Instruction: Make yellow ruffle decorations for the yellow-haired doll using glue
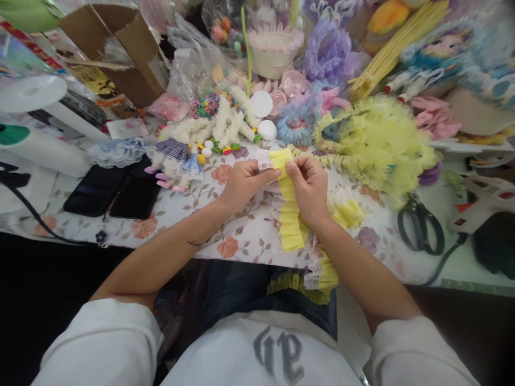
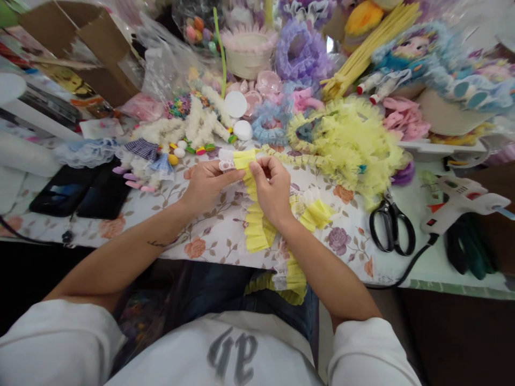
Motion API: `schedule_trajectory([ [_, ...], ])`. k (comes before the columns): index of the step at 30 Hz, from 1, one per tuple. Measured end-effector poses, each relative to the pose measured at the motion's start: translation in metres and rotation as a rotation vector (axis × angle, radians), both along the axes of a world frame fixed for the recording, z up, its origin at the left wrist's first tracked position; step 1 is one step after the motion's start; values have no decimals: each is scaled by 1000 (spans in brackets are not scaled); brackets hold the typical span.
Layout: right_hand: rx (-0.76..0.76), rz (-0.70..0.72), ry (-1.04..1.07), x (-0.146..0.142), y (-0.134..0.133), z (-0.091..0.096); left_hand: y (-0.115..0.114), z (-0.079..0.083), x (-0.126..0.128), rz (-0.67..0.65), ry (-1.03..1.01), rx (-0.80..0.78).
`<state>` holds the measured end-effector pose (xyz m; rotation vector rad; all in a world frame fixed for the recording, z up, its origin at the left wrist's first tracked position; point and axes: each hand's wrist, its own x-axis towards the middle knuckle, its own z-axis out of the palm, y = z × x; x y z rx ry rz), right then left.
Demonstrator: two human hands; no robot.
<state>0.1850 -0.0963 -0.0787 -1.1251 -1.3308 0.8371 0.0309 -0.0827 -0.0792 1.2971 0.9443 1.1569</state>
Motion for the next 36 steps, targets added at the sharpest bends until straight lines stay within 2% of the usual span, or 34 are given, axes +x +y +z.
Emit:
schedule_trajectory([
  [4,48,15,-13,-1,-2,2,3,-2,-2,-87,-26,-92],
  [9,104,16,-68,-4,-4,4,3,0,0,-51,-73,-24],
  [14,62,41,-40,-3,-4,1,0,6,1,-20,-6,41],
  [19,-4,65,-17,-3,-4,-1,-2,5,-1,39,81,100],
  [26,-14,11,45,-2,-3,1,-1,5,-3,81,121,80],
  [32,-68,28,55,0,-1,-1,-2,3,-5,81,127,108],
  [36,-70,16,83,2,1,-2,-1,3,-5,5,64,60],
])
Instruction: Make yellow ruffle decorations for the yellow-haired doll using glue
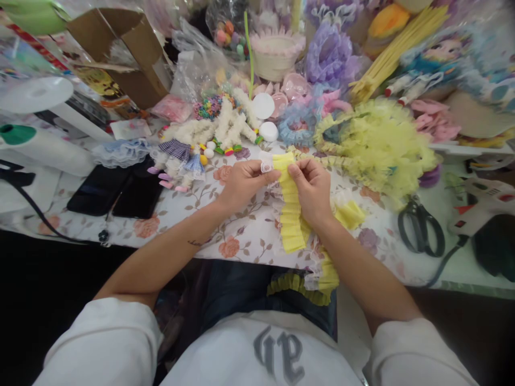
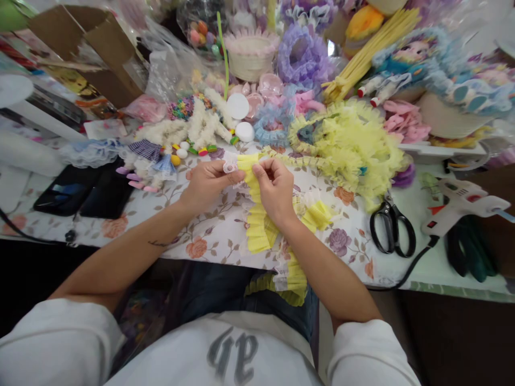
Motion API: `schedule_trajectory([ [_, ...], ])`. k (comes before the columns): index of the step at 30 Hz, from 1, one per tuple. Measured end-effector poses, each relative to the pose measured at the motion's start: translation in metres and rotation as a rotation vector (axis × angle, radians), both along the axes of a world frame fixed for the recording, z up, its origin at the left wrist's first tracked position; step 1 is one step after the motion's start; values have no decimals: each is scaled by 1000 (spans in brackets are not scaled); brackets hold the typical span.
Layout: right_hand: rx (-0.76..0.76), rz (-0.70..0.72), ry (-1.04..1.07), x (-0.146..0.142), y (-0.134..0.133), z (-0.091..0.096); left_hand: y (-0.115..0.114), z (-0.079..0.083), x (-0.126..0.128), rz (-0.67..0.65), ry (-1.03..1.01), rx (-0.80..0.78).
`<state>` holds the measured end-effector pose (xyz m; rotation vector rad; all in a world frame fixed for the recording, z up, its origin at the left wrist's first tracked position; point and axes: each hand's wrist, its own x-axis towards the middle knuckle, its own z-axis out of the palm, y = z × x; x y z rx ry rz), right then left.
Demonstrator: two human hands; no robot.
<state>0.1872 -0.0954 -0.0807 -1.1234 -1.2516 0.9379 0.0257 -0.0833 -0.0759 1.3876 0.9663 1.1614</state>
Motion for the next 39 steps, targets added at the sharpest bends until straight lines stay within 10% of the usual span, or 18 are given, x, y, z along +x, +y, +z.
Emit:
schedule_trajectory([
  [17,-42,60,68,3,0,2,4,2,-6,9,77,-107],
  [24,-107,263,106,18,2,9,11,14,-18,89,-296,-283],
  [30,-55,385,-17,16,-2,10,5,19,-24,-340,-102,-420],
  [39,-170,476,17,18,0,14,2,27,-23,-265,91,-385],
])
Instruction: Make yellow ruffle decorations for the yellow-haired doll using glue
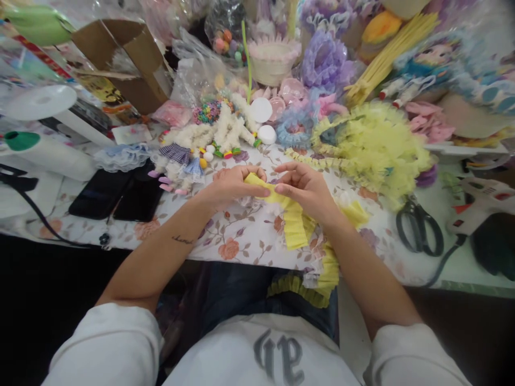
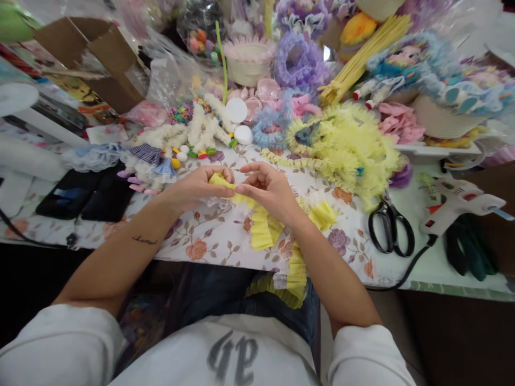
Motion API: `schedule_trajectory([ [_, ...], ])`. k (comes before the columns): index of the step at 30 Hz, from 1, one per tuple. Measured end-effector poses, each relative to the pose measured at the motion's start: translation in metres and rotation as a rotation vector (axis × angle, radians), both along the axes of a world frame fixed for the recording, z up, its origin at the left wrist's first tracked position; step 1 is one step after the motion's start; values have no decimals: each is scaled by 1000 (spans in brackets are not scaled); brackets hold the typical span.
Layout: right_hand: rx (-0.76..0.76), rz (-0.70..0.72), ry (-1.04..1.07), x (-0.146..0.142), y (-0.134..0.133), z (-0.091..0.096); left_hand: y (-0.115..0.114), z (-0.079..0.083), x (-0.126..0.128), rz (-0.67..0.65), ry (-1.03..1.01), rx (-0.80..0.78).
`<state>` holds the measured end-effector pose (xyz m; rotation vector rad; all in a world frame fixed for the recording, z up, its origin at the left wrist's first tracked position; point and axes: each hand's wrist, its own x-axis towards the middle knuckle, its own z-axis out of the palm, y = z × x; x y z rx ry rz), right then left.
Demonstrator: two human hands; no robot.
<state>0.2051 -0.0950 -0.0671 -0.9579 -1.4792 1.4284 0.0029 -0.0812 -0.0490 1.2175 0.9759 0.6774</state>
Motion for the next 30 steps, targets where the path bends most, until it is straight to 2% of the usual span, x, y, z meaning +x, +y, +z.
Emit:
schedule_trajectory([
  [6,-124,183,-152,16,0,9,6,-1,-2,304,-154,-7],
  [8,-119,195,-206,23,2,12,8,-3,-1,399,-210,-20],
  [14,44,-86,-279,43,9,19,13,-7,3,664,-296,52],
  [16,97,-104,-355,54,10,24,14,-3,2,775,-320,47],
  [18,184,-61,-494,71,7,32,16,1,-1,860,-312,7],
  [21,311,110,-779,103,-8,48,19,3,-4,899,-271,-37],
  [24,341,260,-971,123,-33,60,20,0,-4,872,-290,-10],
  [27,324,350,-1072,121,-55,55,21,-3,-2,859,-321,7],
  [30,296,365,-1122,111,-66,42,22,-5,-2,882,-347,23],
])
